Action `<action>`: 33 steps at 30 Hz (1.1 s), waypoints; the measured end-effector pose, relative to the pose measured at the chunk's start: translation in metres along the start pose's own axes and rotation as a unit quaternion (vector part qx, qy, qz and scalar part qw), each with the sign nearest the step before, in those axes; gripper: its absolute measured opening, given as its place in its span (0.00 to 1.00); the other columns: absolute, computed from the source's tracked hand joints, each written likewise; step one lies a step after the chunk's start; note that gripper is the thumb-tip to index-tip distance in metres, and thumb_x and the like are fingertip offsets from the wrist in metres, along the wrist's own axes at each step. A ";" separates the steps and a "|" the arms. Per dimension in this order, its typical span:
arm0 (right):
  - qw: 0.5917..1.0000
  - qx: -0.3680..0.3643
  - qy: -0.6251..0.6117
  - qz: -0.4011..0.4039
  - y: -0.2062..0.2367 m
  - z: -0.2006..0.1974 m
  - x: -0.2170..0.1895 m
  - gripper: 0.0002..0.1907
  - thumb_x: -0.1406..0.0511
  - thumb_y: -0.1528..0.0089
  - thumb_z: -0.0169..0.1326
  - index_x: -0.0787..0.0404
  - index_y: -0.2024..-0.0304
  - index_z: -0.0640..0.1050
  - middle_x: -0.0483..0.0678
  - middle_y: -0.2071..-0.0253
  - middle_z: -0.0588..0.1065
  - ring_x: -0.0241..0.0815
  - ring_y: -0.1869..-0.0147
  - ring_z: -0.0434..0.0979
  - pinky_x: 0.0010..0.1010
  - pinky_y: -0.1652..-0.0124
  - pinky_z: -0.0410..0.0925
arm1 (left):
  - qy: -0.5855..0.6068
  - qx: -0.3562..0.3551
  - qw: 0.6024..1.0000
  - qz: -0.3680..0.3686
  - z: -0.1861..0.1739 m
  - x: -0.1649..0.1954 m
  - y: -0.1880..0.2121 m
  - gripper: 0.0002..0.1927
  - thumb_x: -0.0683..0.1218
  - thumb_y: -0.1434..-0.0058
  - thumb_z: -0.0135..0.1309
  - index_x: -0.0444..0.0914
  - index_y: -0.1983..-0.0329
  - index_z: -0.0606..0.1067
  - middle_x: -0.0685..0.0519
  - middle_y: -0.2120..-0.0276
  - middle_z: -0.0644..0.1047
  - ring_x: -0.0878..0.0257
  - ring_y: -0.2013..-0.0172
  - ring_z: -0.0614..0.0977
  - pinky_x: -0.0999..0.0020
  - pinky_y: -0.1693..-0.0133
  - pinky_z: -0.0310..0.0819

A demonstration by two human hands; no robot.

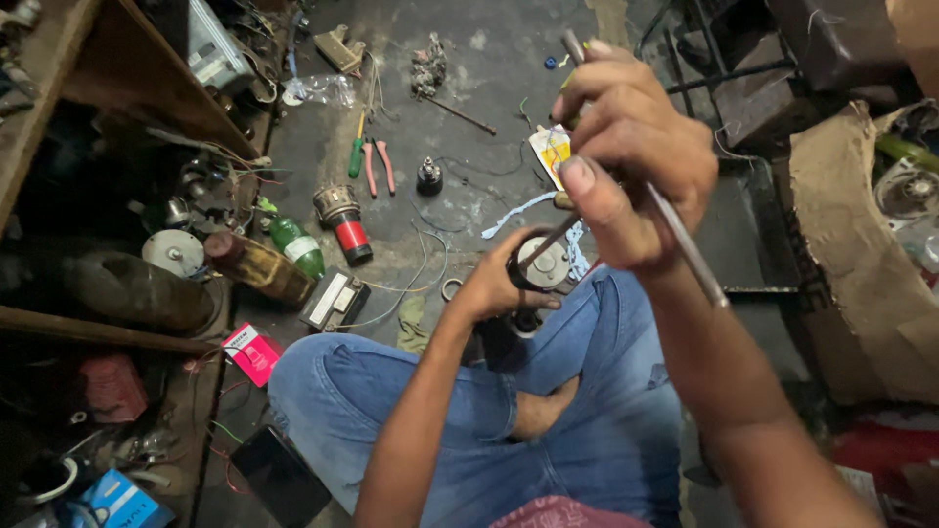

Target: The person sits on the workshop floor and works on a starter motor in their lap. They use a long metal rod to press and tap components, fit a black cylindrical part onto the motor body, handle small screws and parts from the floor, and repeatedly press the assembly together by hand while checking a phone running a meter app nearby.

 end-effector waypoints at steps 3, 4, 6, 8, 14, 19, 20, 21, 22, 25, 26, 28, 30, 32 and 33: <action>0.997 -0.043 0.008 -0.060 -0.013 -0.002 0.007 0.11 0.70 0.42 0.55 0.68 0.77 0.71 0.52 0.75 0.68 0.52 0.58 0.77 0.54 0.38 0.69 | -0.167 0.026 0.985 0.038 -0.002 -0.001 -0.001 0.55 0.52 0.66 0.80 0.43 0.32 0.66 0.48 0.41 0.77 0.56 0.41 0.79 0.61 0.40 0.73; 0.995 -0.058 0.007 -0.079 -0.017 -0.003 0.009 0.11 0.72 0.43 0.57 0.68 0.79 0.71 0.52 0.76 0.67 0.51 0.61 0.76 0.54 0.39 0.71 | -0.183 0.032 0.982 0.041 -0.003 -0.003 -0.002 0.56 0.53 0.66 0.80 0.43 0.33 0.66 0.48 0.42 0.78 0.56 0.41 0.79 0.61 0.41 0.74; 0.989 -0.099 0.021 -0.110 -0.024 -0.003 0.011 0.11 0.74 0.46 0.59 0.69 0.81 0.71 0.52 0.78 0.66 0.51 0.64 0.74 0.54 0.41 0.73 | -0.214 0.042 0.975 0.042 -0.004 -0.008 -0.003 0.56 0.55 0.67 0.80 0.43 0.33 0.66 0.47 0.44 0.78 0.56 0.43 0.81 0.62 0.42 0.75; 0.978 -0.152 0.050 -0.134 -0.029 -0.004 0.009 0.11 0.77 0.49 0.62 0.70 0.82 0.71 0.53 0.79 0.66 0.51 0.66 0.74 0.53 0.44 0.74 | -0.237 0.032 0.966 0.095 -0.006 -0.007 -0.003 0.56 0.50 0.68 0.78 0.41 0.33 0.65 0.44 0.44 0.77 0.50 0.43 0.79 0.59 0.44 0.74; 0.952 -0.226 0.054 -0.200 -0.039 -0.004 0.002 0.13 0.78 0.50 0.62 0.68 0.82 0.70 0.52 0.80 0.66 0.52 0.69 0.72 0.50 0.50 0.72 | -0.145 0.099 0.980 0.095 0.001 -0.017 0.002 0.41 0.47 0.61 0.76 0.39 0.42 0.72 0.48 0.54 0.83 0.52 0.50 0.85 0.61 0.49 0.79; 0.948 -0.192 0.088 -0.237 -0.035 -0.002 0.001 0.19 0.81 0.48 0.60 0.65 0.84 0.65 0.50 0.80 0.65 0.52 0.71 0.69 0.45 0.56 0.72 | -0.132 0.171 0.973 0.085 0.012 -0.020 0.008 0.35 0.45 0.59 0.72 0.38 0.46 0.74 0.46 0.57 0.83 0.52 0.54 0.87 0.60 0.52 0.81; 0.947 -0.187 0.098 -0.242 -0.035 -0.001 0.001 0.19 0.81 0.50 0.60 0.65 0.86 0.65 0.50 0.82 0.64 0.51 0.74 0.68 0.45 0.59 0.72 | -0.141 0.183 0.968 0.095 0.012 -0.019 0.009 0.35 0.44 0.60 0.72 0.38 0.46 0.74 0.46 0.56 0.83 0.52 0.54 0.87 0.60 0.52 0.80; 0.947 -0.182 0.102 -0.246 -0.034 -0.001 0.000 0.18 0.81 0.50 0.59 0.66 0.86 0.65 0.50 0.82 0.64 0.51 0.73 0.68 0.45 0.60 0.72 | -0.151 0.196 0.963 0.104 0.013 -0.017 0.009 0.36 0.44 0.61 0.72 0.38 0.46 0.73 0.45 0.56 0.83 0.51 0.53 0.86 0.59 0.52 0.80; 0.946 -0.178 0.107 -0.249 -0.034 0.000 -0.001 0.17 0.81 0.51 0.59 0.66 0.85 0.65 0.50 0.82 0.65 0.52 0.73 0.69 0.44 0.60 0.72 | -0.154 0.207 0.962 0.094 0.014 -0.018 0.009 0.35 0.45 0.60 0.73 0.38 0.46 0.73 0.45 0.56 0.83 0.51 0.53 0.86 0.59 0.53 0.80; 0.946 -0.172 0.128 -0.242 -0.034 0.001 -0.005 0.17 0.80 0.50 0.60 0.66 0.86 0.66 0.50 0.82 0.64 0.51 0.74 0.68 0.43 0.62 0.71 | -0.162 0.232 0.956 0.083 0.015 -0.019 0.011 0.34 0.46 0.59 0.74 0.38 0.47 0.73 0.45 0.57 0.83 0.51 0.53 0.86 0.58 0.53 0.80; 0.946 -0.171 0.138 -0.238 -0.034 0.001 -0.006 0.18 0.80 0.50 0.60 0.65 0.86 0.65 0.50 0.82 0.64 0.51 0.74 0.67 0.43 0.62 0.70 | -0.163 0.235 0.953 0.097 0.015 -0.018 0.011 0.35 0.46 0.59 0.74 0.38 0.47 0.73 0.45 0.57 0.82 0.50 0.54 0.86 0.58 0.53 0.80; 0.946 -0.174 0.168 -0.216 -0.034 0.002 -0.006 0.18 0.80 0.48 0.60 0.65 0.85 0.66 0.50 0.82 0.65 0.51 0.72 0.69 0.42 0.60 0.69 | -0.148 0.234 0.955 0.109 0.015 -0.019 0.012 0.35 0.46 0.60 0.74 0.38 0.47 0.73 0.45 0.57 0.83 0.51 0.54 0.86 0.58 0.53 0.80; 0.945 -0.175 0.193 -0.197 -0.033 0.001 -0.006 0.18 0.79 0.47 0.60 0.65 0.84 0.67 0.50 0.81 0.65 0.51 0.71 0.69 0.41 0.60 0.68 | -0.116 0.228 0.961 0.109 0.016 -0.022 0.011 0.35 0.47 0.59 0.74 0.38 0.47 0.73 0.47 0.58 0.84 0.52 0.55 0.88 0.58 0.53 0.81; 0.946 -0.172 0.207 -0.180 -0.030 0.001 -0.006 0.18 0.78 0.44 0.61 0.65 0.83 0.68 0.50 0.80 0.66 0.50 0.71 0.68 0.40 0.60 0.67 | -0.136 0.248 0.951 0.127 0.017 -0.022 0.012 0.35 0.47 0.58 0.74 0.38 0.47 0.73 0.46 0.58 0.83 0.51 0.54 0.87 0.58 0.53 0.81; 0.945 -0.168 0.219 -0.173 -0.028 0.001 -0.006 0.17 0.78 0.43 0.61 0.65 0.82 0.68 0.50 0.79 0.66 0.50 0.70 0.69 0.39 0.61 0.66 | -0.147 0.258 0.945 0.135 0.018 -0.021 0.012 0.35 0.46 0.58 0.74 0.38 0.46 0.72 0.45 0.57 0.83 0.50 0.54 0.87 0.58 0.53 0.81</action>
Point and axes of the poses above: each hand's wrist, its own y-axis away from the middle knuckle, its own z-axis out of the palm, x = y × z, the point moved 5 cm from there along -y, towards the middle knuckle
